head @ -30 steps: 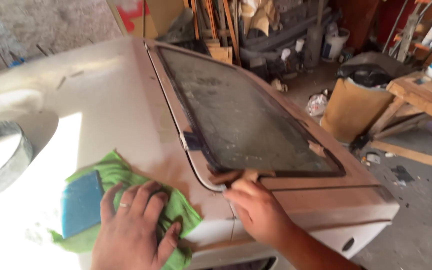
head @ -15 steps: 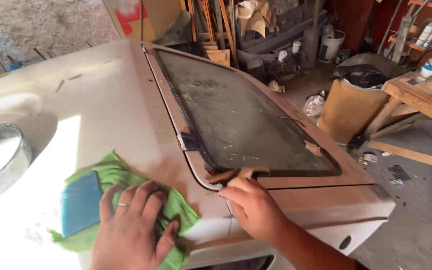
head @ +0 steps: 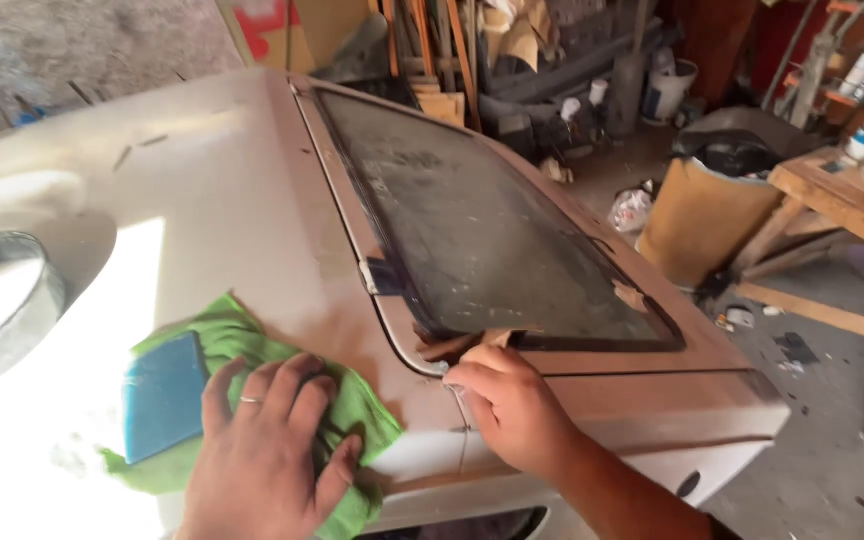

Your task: The person sands the painted surface of a car's roof near the rear window using a sanding block and a sanding sheet. They wipe the area with a green cloth, dip the sanding block into a bucket of water, and continue sanding the same spot.

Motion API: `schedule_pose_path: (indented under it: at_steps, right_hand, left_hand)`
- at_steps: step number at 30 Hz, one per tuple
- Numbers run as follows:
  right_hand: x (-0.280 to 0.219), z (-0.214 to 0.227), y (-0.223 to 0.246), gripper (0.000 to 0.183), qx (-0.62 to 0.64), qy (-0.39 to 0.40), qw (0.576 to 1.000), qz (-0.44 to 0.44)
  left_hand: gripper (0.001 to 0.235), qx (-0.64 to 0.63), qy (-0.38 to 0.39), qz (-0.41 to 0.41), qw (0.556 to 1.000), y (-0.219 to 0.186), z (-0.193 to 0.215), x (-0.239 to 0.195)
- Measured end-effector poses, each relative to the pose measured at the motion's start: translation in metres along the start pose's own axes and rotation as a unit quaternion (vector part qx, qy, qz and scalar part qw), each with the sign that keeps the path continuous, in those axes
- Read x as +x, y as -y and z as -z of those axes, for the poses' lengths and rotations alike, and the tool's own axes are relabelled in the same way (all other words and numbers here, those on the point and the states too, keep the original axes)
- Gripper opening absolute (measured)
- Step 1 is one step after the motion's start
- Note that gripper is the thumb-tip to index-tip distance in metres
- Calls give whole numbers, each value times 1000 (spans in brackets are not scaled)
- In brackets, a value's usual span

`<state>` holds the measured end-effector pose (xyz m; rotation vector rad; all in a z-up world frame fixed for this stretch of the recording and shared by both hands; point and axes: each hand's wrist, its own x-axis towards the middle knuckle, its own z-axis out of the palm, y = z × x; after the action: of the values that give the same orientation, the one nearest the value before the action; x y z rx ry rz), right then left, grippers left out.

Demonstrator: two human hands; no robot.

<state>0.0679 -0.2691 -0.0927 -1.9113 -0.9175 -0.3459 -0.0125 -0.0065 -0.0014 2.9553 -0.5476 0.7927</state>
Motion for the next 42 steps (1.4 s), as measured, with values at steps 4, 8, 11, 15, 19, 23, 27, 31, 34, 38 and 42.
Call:
schedule_pose_path:
  at_steps: [4,8,11,15,19,23,27,31,34,38,42]
  right_hand:
    - [16,0,-4,25,-26,-37,998,46]
    - [10,-5,-6,27,-46,-52,997,43]
    - [10,-5,-2,23,-27,-41,998,28]
    - [11,-6,0,24,-10,-64,998,5]
    - [10,-4,-3,26,-31,-50,998,31]
    - [9,-6,-7,26,-25,-46,998,40]
    - [17,-3,-1,23,-36,-37,998,22]
    - [11,-6,-3,23,-47,-53,997,33]
    - [7,-3,-4,21,-53,-51,997,39]
    - [-12,9,-19,23,11,-31,999,19]
    - [-14,-2,-54,10,47,-167,984,-26]
  left_hand:
    - [59,13,-18,3,1000,7,-1,7]
    - [56,5,3,0,1000,4,4,5]
    - [62,8,-10,0,1000,6,-2,2]
    - [60,10,13,12,1000,6,-3,4]
    - [59,16,1,2,1000,6,-4,4]
    - [61,10,-20,-10,1000,8,-4,4]
    - [62,15,-20,-7,1000,9,-5,5]
    - [61,16,2,3,1000,7,0,5]
    - [63,10,-3,-5,1000,7,-5,2]
    - [61,11,-2,3,1000,9,-5,4]
    - [62,-14,21,3,1000,19,-18,-11]
